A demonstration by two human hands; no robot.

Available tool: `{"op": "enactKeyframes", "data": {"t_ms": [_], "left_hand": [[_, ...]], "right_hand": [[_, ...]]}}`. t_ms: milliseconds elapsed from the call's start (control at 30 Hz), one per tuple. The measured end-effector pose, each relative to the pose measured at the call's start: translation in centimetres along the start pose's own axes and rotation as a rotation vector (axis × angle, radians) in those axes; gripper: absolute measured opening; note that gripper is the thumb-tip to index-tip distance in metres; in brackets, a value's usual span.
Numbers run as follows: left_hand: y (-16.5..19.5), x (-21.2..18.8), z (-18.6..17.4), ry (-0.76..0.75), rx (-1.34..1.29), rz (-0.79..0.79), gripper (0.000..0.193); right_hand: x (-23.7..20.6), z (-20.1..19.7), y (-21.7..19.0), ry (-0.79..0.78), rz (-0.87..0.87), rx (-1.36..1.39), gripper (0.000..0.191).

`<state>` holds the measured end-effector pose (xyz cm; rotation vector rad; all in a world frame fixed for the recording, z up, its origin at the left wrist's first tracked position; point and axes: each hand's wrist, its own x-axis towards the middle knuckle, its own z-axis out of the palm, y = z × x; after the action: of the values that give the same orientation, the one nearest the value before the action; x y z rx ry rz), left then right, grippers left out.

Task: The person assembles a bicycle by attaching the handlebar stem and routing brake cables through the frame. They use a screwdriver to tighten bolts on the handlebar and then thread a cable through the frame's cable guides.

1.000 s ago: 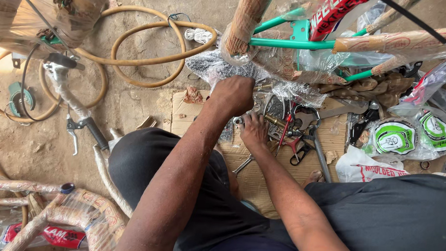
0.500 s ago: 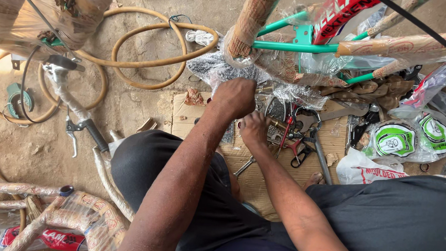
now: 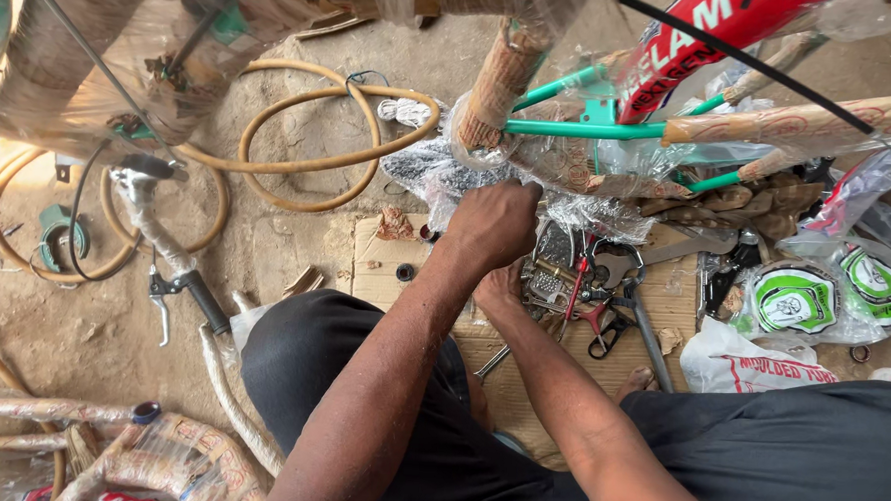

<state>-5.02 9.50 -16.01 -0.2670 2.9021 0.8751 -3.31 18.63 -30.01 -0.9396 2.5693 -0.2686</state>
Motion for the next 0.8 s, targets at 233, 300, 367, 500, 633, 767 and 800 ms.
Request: {"op": "enactKeyframes", "data": {"t_ms": [233, 300, 367, 500, 633, 767, 800], "left_hand": [[0.6, -0.1, -1.3, 0.134, -0.029, -0.020, 0.015], [1.3, 0.0, -2.0, 0.351, -0.076, 0.064, 0.015], [2.5, 0.5, -2.8, 0.378, -0.151, 0.003, 0.014], [5.6, 0.8, -4.6, 0.481, -0.662, 0.114, 0.022], [8.6, -0.5, -5.7, 0.094, -1.354, 0.178, 0.026], [10.2, -2.0, -6.3, 0.018, -1.388, 0.227, 0.030], [10.5, -2.2, -6.4, 0.010, -1.393, 0.236, 0.031]], "right_hand": [[1.1, -3.8, 5.1, -0.009, -0.225, -0.007, 0.038], [1.5, -8.3, 6.8, 0.015, -0.241, 0.045, 0.030], [1.2, -14.3, 7.8, 0.130, -0.271, 0.180, 0.023], [-3.4, -26.6, 8.4, 0.268, -0.244, 0.825, 0.021], [-9.7, -32.0, 7.7, 0.404, -0.428, 0.880, 0.018], [-12.2, -31.4, 7.6, 0.622, -0.518, 0.686, 0.021], [-12.4, -31.0, 7.7, 0.610, -0.495, 0.730, 0.022]]}}
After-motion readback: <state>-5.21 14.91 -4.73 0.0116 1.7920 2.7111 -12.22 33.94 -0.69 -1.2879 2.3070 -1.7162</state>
